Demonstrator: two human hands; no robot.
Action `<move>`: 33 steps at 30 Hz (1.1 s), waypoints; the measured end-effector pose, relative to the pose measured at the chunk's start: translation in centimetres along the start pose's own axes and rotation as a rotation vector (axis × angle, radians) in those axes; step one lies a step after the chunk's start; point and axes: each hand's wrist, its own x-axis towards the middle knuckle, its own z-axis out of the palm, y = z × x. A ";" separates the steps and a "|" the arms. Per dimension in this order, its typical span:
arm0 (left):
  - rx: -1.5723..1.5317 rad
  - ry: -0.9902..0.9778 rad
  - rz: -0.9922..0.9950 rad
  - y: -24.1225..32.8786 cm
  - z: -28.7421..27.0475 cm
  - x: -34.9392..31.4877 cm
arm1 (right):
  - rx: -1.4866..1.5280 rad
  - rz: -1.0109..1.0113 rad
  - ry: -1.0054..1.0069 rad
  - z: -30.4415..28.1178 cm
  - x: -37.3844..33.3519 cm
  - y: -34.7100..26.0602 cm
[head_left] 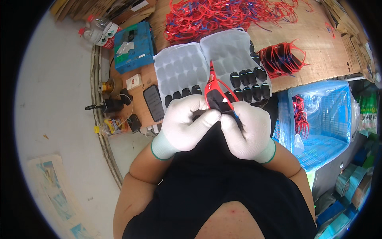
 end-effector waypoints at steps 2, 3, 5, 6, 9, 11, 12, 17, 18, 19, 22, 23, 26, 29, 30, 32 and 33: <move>0.049 -0.035 0.040 -0.4 -0.4 0.2 | 0.020 -0.042 -0.042 -0.6 0.0 0.7; 0.016 -0.051 0.005 0.0 -0.6 0.2 | 0.049 -0.036 -0.090 -0.8 0.2 1.0; -0.071 -0.091 0.027 0.1 -0.6 0.8 | 0.078 -0.025 -0.148 -1.6 0.7 0.9; -0.144 -0.110 -0.073 0.0 -1.0 0.9 | 0.097 -0.028 -0.177 -1.5 0.5 1.7; -0.121 -0.056 -0.032 -1.1 -0.5 1.8 | 0.172 0.034 -0.199 -1.8 0.8 2.7; -0.083 -0.067 -0.041 -1.8 -0.4 2.9 | 0.156 0.051 -0.194 -2.0 0.9 4.1; -0.097 -0.070 -0.054 -2.6 -0.5 3.3 | 0.156 0.052 -0.180 -2.2 1.0 4.7; -0.045 -0.044 -0.151 -3.6 1.3 5.9 | -0.021 -0.194 -0.145 -4.9 2.6 9.1; -0.008 -0.025 -0.169 -4.0 1.5 6.4 | -0.256 -0.213 -0.173 -7.1 3.6 10.3; 0.036 -0.006 -0.186 -4.1 1.7 6.8 | -0.310 -0.132 -0.052 -9.9 4.8 11.9; -0.027 0.042 -0.259 -5.1 1.1 8.0 | -0.689 0.349 0.362 -19.2 8.4 21.9; -0.047 0.050 -0.277 -5.5 1.0 8.4 | -0.906 0.379 0.371 -22.8 8.3 26.6; -0.076 0.118 -0.336 -6.8 0.7 8.2 | -0.798 0.532 0.135 -25.9 8.8 32.0; 0.114 0.198 -0.378 -8.3 -0.9 8.3 | -0.674 0.547 -0.056 -25.0 7.9 32.9; 0.299 0.195 -0.394 -8.8 -2.5 9.0 | -0.656 0.568 -0.065 -24.6 7.6 33.1; 0.559 0.492 -0.369 -10.8 -7.1 13.4 | -0.632 0.600 -0.097 -24.5 7.8 33.1; 0.510 0.554 -0.214 -13.1 -11.6 15.8 | -0.630 0.583 -0.065 -24.5 7.8 33.1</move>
